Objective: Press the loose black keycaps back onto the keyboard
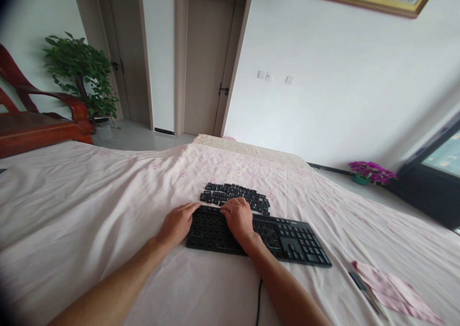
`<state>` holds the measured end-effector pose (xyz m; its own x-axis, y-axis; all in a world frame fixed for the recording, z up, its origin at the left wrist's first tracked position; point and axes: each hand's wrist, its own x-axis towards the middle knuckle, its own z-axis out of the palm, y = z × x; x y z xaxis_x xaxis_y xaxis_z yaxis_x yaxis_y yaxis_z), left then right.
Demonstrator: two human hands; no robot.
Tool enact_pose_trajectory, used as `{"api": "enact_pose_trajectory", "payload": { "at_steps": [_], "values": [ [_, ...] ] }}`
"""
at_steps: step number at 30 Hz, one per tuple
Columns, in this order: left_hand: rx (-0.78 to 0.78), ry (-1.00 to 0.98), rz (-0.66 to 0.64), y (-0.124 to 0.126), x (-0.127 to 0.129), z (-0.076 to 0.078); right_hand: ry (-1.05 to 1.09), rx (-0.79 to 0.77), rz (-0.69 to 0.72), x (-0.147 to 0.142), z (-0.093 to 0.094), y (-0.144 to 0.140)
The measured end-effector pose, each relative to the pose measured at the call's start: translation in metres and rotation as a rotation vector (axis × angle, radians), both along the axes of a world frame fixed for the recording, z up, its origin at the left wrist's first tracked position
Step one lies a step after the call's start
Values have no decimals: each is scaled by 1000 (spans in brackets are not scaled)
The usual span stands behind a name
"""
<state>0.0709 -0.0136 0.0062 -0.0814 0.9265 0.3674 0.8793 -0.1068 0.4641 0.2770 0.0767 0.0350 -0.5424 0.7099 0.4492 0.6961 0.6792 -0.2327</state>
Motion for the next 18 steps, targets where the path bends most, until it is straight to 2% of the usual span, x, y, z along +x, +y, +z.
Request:
{"api": "enact_pose_trajectory", "payload": {
  "at_steps": [5, 10, 18],
  "values": [
    [19, -5, -7, 0, 0, 0, -115, 75, 30, -2, 9, -11],
    [3, -2, -10, -1, 0, 4, -332, 165, 56, -8, 14, -24],
    [3, -2, -16, -1, 0, 2, -547, 254, -4, -15, 19, -38]
  ]
}}
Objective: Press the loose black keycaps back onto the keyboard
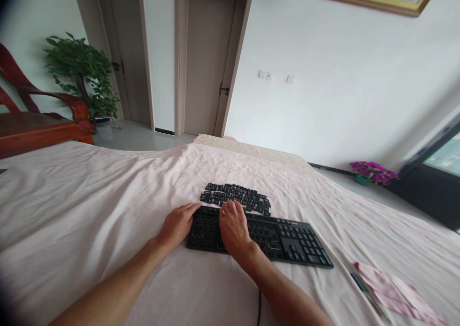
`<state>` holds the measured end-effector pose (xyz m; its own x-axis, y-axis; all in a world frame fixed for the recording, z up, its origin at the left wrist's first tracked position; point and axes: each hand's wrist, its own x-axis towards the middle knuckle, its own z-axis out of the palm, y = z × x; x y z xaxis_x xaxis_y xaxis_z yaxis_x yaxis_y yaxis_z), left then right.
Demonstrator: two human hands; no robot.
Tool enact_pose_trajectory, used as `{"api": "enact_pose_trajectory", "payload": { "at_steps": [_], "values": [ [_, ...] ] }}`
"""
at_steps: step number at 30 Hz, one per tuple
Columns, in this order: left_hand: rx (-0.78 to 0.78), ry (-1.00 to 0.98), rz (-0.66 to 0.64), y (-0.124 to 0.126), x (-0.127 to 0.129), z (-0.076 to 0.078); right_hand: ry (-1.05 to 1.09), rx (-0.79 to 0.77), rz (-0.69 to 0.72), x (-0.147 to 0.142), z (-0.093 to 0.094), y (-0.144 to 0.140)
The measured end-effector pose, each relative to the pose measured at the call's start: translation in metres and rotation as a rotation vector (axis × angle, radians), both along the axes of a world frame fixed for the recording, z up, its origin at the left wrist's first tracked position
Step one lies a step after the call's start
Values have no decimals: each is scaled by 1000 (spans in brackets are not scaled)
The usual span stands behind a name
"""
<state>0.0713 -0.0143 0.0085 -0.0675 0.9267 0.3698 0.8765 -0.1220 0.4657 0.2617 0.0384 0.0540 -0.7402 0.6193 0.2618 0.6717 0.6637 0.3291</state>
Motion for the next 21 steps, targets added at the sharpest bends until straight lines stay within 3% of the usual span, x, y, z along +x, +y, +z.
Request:
{"api": "enact_pose_trajectory", "payload": {
  "at_steps": [7, 12, 16, 21],
  "values": [
    [-5, 17, 9, 1, -1, -2, -31, -24, 39, -3, -4, -1],
    [0, 10, 3, 0, -1, -3, 73, -167, 37, 4, 2, 5],
    [0, -3, -2, 0, -1, -3, 235, -303, -1, 18, 9, 31],
    [7, -7, -6, 1, -2, -6, 357, -278, -132, 23, 14, 84]
  ]
}}
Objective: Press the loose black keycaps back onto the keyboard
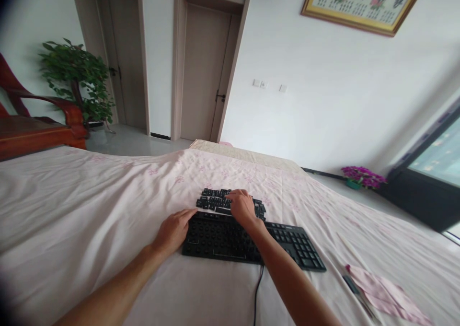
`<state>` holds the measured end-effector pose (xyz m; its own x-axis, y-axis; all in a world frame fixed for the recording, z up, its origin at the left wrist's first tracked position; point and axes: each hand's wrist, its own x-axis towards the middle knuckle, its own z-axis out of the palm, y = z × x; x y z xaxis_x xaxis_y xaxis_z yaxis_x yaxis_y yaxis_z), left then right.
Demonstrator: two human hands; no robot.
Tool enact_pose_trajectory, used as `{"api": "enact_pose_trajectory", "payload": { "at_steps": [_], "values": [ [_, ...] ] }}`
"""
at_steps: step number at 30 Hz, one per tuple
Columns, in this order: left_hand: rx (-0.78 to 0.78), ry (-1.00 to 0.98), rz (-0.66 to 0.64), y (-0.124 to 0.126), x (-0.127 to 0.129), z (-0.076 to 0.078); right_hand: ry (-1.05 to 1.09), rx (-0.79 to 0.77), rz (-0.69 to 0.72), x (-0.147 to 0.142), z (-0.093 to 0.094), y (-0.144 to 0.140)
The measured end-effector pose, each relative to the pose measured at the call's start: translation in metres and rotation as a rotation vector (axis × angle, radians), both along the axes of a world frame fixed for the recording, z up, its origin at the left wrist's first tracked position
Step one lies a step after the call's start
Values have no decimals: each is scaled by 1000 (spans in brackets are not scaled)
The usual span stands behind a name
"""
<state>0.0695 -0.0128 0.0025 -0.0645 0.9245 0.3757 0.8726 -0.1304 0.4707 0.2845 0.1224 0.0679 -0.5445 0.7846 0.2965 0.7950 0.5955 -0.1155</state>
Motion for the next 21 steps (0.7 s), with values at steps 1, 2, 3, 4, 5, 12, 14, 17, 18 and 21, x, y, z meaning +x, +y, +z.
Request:
{"api": "enact_pose_trajectory", "payload": {
  "at_steps": [1, 2, 3, 4, 5, 12, 14, 17, 18, 21],
  "values": [
    [0, 0, 3, 0, 0, 0, -3, -4, -14, -2, -1, 10],
    [-1, 1, 7, 0, 0, 0, -12, -12, -28, -4, -2, 19],
    [-3, 2, 9, 0, 0, 0, -25, -16, -39, -7, -3, 27],
    [-5, 2, 9, 0, 0, 0, -43, -19, -47, -10, -5, 34],
    [-8, 1, 9, 1, 0, 0, -65, -21, -53, -14, -7, 39],
    [-20, -3, 12, 2, 0, 2, -182, 23, -64, -36, -12, 59],
    [-22, -1, 12, 2, 0, 2, -200, 13, -66, -40, -13, 64],
    [-22, -2, 12, 3, 0, 2, -225, -7, -71, -44, -15, 71],
    [-21, -5, 12, 3, 0, 2, -232, -11, -75, -45, -15, 73],
    [-24, -13, 12, 3, 0, 1, -246, -14, -86, -49, -16, 79]
  ]
}}
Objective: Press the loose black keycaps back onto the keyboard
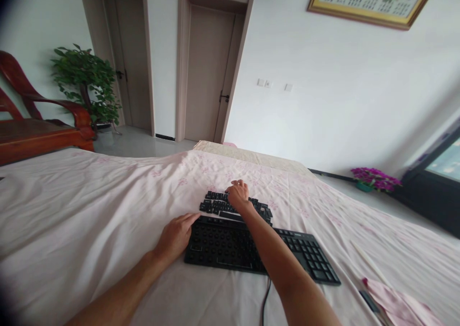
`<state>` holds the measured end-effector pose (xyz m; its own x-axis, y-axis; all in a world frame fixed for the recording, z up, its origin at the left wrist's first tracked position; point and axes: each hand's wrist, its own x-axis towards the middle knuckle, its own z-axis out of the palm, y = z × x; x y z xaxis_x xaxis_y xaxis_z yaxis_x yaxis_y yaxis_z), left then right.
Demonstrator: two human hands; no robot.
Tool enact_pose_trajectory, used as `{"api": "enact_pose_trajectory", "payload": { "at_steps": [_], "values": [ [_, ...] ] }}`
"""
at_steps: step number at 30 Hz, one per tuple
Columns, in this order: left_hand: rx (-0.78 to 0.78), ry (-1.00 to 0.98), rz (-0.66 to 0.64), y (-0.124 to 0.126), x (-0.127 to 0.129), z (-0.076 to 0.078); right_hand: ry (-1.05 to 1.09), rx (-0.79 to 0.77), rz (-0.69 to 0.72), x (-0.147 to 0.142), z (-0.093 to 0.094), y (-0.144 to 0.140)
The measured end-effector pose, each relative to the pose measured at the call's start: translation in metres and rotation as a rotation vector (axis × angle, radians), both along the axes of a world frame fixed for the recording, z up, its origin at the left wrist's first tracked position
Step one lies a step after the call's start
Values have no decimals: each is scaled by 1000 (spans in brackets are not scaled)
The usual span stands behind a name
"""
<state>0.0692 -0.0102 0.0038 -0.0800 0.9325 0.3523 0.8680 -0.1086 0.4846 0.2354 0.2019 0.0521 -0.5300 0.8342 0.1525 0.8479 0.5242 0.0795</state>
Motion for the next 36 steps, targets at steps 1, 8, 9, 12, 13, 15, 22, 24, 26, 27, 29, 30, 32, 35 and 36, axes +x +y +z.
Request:
{"api": "enact_pose_trajectory", "payload": {
  "at_steps": [1, 8, 9, 12, 13, 15, 22, 24, 26, 27, 29, 30, 32, 35, 36],
  "values": [
    [-2, -2, 1, 0, 0, 0, -4, 0, -1, -2, 0, 2],
    [-9, -21, -5, 0, 0, 2, -39, 16, -9, -17, 3, 13],
    [-13, -25, -6, 0, 0, 3, -45, 18, -13, -19, 3, 14],
    [-20, -35, -7, -1, 0, 5, -68, 20, -12, -24, 4, 17],
    [-21, -36, -6, -1, 0, 5, -75, 19, -10, -26, 4, 17],
    [-19, -35, -2, -1, 0, 5, -86, 19, -7, -27, 5, 18],
    [5, -28, -2, 1, -1, 3, -94, -13, -4, -30, 6, 24],
    [8, -31, -6, 1, -1, 3, -86, -28, 4, -30, 7, 25],
    [6, -31, -4, 1, 0, 3, -69, -43, 18, -30, 8, 25],
    [3, -29, -2, 1, 0, 4, -57, -50, 26, -30, 9, 24],
    [-7, -24, 0, 1, 0, 5, -22, -57, 43, -30, 12, 22],
    [-12, -22, -1, 0, 0, 6, 2, -57, 52, -29, 14, 19],
    [-17, -20, -2, 0, 0, 7, 62, -55, 71, -23, 19, 12],
    [-10, -27, -7, -1, 0, 6, 153, -61, 104, -7, 25, -8],
    [-6, -32, -10, 0, 0, 5, 201, -77, 120, 1, 25, -16]
  ]
}}
